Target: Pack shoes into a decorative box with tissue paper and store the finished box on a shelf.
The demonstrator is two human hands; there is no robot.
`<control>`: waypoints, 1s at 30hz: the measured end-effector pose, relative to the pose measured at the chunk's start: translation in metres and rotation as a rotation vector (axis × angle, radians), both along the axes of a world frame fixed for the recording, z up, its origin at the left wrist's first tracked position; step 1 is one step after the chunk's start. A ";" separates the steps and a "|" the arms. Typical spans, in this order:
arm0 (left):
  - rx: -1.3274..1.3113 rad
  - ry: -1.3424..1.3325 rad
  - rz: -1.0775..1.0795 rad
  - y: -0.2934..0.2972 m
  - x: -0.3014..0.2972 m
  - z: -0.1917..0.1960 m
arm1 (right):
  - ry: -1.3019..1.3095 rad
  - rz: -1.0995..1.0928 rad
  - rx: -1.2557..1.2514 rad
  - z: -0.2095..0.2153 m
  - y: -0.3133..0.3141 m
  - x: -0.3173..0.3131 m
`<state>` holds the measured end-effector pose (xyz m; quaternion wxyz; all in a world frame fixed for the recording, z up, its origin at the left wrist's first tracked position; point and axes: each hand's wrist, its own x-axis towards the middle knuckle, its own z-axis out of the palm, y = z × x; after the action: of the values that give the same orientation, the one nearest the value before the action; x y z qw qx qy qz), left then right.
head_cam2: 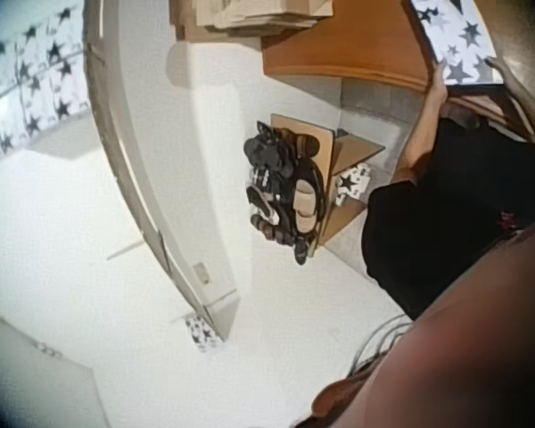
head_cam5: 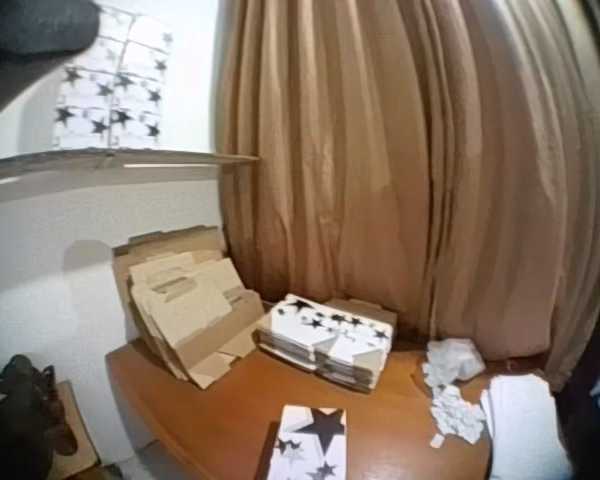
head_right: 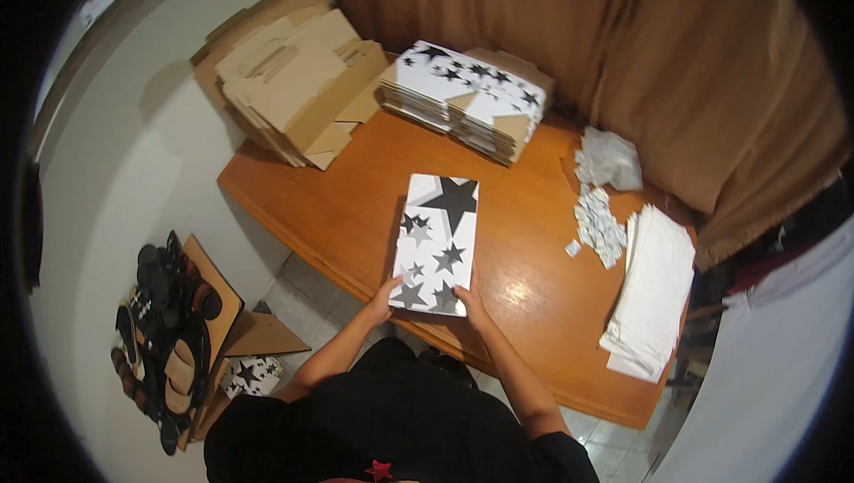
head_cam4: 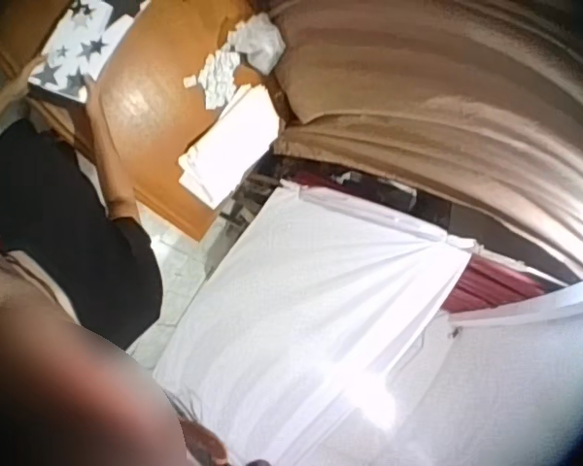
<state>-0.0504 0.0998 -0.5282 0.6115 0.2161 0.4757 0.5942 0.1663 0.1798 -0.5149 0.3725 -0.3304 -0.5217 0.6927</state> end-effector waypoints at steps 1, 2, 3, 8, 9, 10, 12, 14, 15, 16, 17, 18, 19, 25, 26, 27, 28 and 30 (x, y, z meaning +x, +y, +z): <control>-0.022 -0.027 -0.065 -0.001 0.001 0.013 | -0.006 0.012 0.011 -0.005 0.000 0.004; -0.046 -0.054 -0.132 -0.007 0.004 0.034 | -0.012 0.023 0.020 -0.006 -0.002 0.005; 0.024 0.012 -0.065 -0.018 0.004 0.046 | 0.032 0.069 -0.027 0.002 -0.005 -0.003; 0.028 0.172 0.123 -0.062 -0.036 0.078 | 0.181 0.147 -0.043 0.048 -0.043 -0.059; 0.074 0.203 0.145 -0.075 -0.047 0.086 | 0.198 0.176 -0.055 0.063 -0.055 -0.072; 0.122 0.236 0.166 -0.089 -0.056 0.100 | 0.215 0.203 -0.065 0.074 -0.065 -0.084; 0.135 0.221 0.193 -0.120 -0.075 0.123 | 0.161 0.251 0.041 0.061 -0.074 -0.106; 0.137 0.212 0.238 -0.166 -0.097 0.137 | 0.120 0.318 0.141 0.069 -0.104 -0.141; 0.156 0.208 0.276 -0.191 -0.108 0.141 | 0.111 0.323 0.209 0.082 -0.123 -0.159; 0.180 0.205 0.311 -0.215 -0.118 0.146 | 0.106 0.324 0.280 0.099 -0.143 -0.176; 0.176 0.218 0.356 -0.241 -0.128 0.153 | 0.120 0.353 0.328 0.111 -0.164 -0.191; 0.200 0.268 0.383 -0.268 -0.137 0.162 | 0.136 0.398 0.325 0.112 -0.184 -0.207; 0.225 0.322 0.407 -0.297 -0.146 0.172 | 0.204 0.467 0.258 0.112 -0.204 -0.220; 0.205 0.520 0.664 -0.469 -0.178 0.189 | 0.283 0.802 0.170 0.128 -0.338 -0.301; 0.206 0.512 0.715 -0.494 -0.180 0.206 | 0.280 0.851 0.190 0.140 -0.360 -0.316; 0.209 0.503 0.765 -0.519 -0.181 0.222 | 0.278 0.899 0.210 0.152 -0.382 -0.330; 0.201 0.520 0.814 -0.542 -0.180 0.234 | 0.294 0.948 0.209 0.159 -0.401 -0.344; 0.208 0.492 0.948 -0.582 -0.180 0.246 | 0.426 1.110 0.304 0.171 -0.433 -0.370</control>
<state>-0.2300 -0.4823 -0.2824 0.1228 0.1700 0.5889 0.7805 -0.2040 -0.2531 -0.3441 0.0953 0.1933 -0.6229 0.7520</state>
